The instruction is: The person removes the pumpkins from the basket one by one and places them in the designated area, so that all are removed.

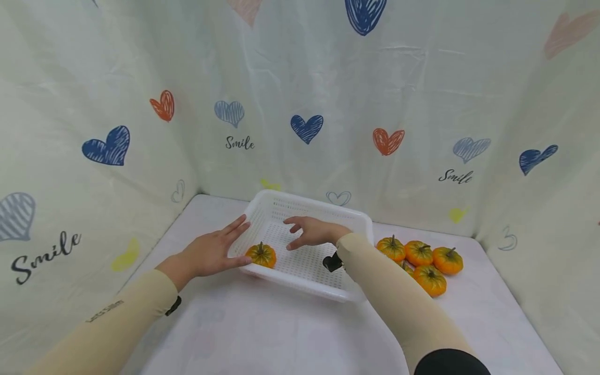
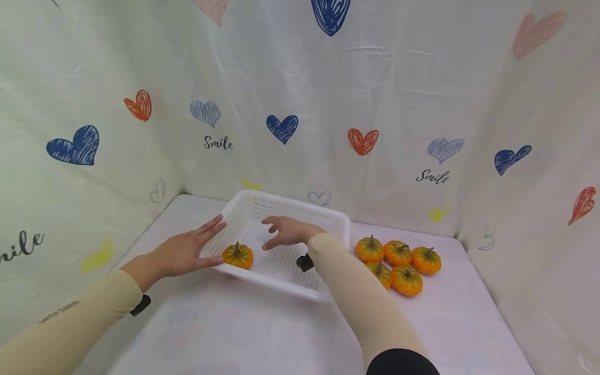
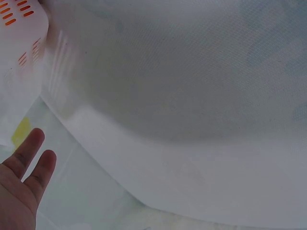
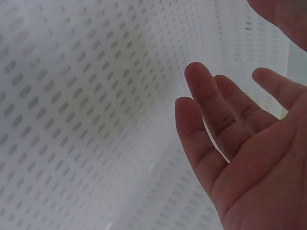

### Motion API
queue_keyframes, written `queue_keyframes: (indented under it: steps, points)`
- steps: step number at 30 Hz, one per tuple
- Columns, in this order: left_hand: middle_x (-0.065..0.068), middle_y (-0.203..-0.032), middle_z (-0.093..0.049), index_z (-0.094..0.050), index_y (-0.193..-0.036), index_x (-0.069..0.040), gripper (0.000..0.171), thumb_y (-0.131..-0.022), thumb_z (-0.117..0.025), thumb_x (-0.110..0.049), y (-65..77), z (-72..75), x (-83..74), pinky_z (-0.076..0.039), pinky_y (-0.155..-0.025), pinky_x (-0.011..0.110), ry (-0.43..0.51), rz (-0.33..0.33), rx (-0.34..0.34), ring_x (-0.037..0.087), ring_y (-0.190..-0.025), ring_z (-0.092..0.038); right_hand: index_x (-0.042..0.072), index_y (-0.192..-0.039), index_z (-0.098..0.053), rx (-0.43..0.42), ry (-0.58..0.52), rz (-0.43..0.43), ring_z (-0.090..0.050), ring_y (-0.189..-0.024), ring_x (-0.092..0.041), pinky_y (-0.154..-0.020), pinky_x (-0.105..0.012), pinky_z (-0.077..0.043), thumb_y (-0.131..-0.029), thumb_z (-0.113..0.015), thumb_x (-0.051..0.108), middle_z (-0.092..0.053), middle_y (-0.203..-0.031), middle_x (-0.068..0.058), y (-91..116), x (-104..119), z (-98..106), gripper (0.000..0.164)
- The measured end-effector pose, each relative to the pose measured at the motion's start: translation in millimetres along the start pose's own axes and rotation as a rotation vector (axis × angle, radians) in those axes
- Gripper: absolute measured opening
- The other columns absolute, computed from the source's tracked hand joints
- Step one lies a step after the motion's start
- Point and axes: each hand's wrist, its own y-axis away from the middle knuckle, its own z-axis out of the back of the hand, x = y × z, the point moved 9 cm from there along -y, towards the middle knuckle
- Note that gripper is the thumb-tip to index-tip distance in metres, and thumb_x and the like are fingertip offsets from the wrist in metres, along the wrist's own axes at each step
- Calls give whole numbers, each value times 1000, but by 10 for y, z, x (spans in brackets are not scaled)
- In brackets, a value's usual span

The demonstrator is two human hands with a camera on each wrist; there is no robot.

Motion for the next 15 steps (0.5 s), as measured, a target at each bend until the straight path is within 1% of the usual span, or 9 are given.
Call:
queue_keyframes:
  steps: [3, 8, 12, 15]
  points:
    - [4, -167, -9, -25, -159, -12, 100, -87, -48, -78, -8, -8, 17, -45, -100, 58, -4, 6, 7, 41, -130, -50, 18, -155, -37, 18, 7, 18, -49, -131, -33, -102, -48, -45, -86, -79, 36, -53, -143, -14, -78, 44, -69, 82]
    - [3, -167, -10, -26, -159, -13, 104, -84, -41, -84, -19, -8, 30, -45, -99, 58, -5, 8, 6, 41, -129, -50, 17, -154, -39, 52, 15, 30, -49, -131, -31, -104, -48, -43, -87, -78, 35, -54, -142, -13, -176, 85, -169, 80]
    - [3, -167, -9, -26, -159, -13, 103, -85, -42, -83, -19, -18, 35, -45, -99, 58, -5, 10, 7, 41, -129, -51, 19, -153, -41, 92, -13, 23, -50, -128, -28, -104, -47, -44, -87, -78, 36, -55, -141, -12, -245, 88, -273, 78]
    - [2, -167, -8, -24, -160, -14, 103, -85, -44, -82, -12, -23, 37, -45, -100, 58, -3, 14, 13, 40, -130, -50, 21, -153, -42, 131, -62, 12, -53, -124, -26, -101, -44, -47, -87, -77, 34, -54, -140, -11, -277, 88, -354, 76]
